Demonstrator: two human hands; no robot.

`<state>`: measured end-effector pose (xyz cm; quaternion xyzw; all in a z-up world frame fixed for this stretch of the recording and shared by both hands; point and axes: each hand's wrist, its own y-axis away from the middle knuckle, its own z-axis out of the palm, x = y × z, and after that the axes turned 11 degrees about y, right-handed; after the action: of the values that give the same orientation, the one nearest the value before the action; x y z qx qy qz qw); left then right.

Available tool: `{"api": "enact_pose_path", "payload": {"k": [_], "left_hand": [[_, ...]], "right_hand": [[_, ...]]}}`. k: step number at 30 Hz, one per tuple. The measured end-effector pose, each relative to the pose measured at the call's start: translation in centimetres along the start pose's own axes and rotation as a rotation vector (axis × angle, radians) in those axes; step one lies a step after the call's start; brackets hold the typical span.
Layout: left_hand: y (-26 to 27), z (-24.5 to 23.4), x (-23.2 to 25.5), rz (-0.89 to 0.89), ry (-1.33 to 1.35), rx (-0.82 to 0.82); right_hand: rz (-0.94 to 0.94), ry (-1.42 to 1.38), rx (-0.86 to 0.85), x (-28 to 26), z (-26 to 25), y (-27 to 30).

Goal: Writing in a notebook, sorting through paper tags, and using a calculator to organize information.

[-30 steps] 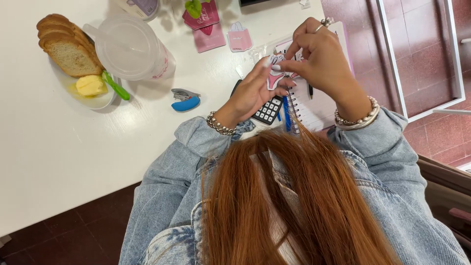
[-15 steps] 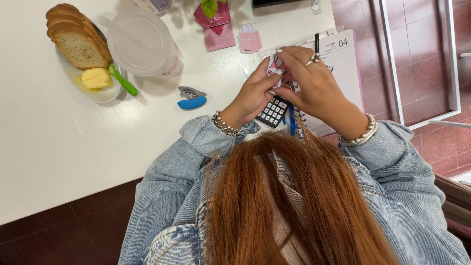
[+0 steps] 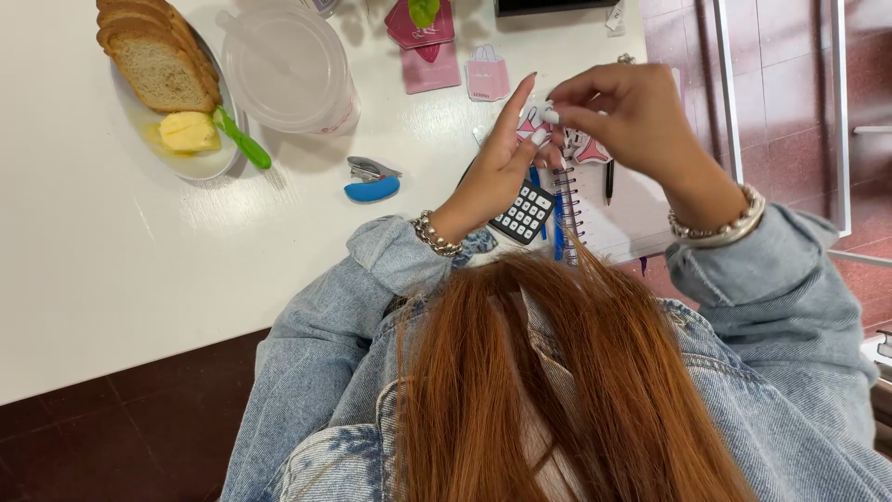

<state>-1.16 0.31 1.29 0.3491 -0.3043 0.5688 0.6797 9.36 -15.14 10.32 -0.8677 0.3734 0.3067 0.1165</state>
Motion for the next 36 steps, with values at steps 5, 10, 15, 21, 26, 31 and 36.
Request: {"api": "enact_pose_path", "payload": {"k": [5,10,15,21,26,31,36], "left_hand": [[-0.4,-0.8,0.2,0.037,0.009,0.060],[-1.4,-3.1,2.2,0.458,-0.139,0.347],[-1.2,-3.2,3.6,0.515,-0.093,0.365],[-0.9,-2.4,3.5,0.445,-0.080,0.361],[-0.8,-2.7,3.4,0.444,-0.070,0.352],[-0.8,-2.6,3.3,0.452,-0.062,0.352],[-0.9,-2.5,3.2,0.434,-0.102,0.353]], "right_hand": [[0.070,-0.114,-0.123,2.9,0.2,-3.9],[0.249,-0.194,-0.151,8.3,0.1,-8.0],[0.278,-0.121,-0.106,8.6,2.0,-8.6],[-0.014,0.220,0.050,11.3,4.7,-9.2],[-0.243,0.408,0.124,11.6,5.3,-9.0],[-0.349,0.396,0.186,10.3,3.5,-6.7],[-0.146,0.477,-0.001,6.7,-2.4,-1.0]]}}
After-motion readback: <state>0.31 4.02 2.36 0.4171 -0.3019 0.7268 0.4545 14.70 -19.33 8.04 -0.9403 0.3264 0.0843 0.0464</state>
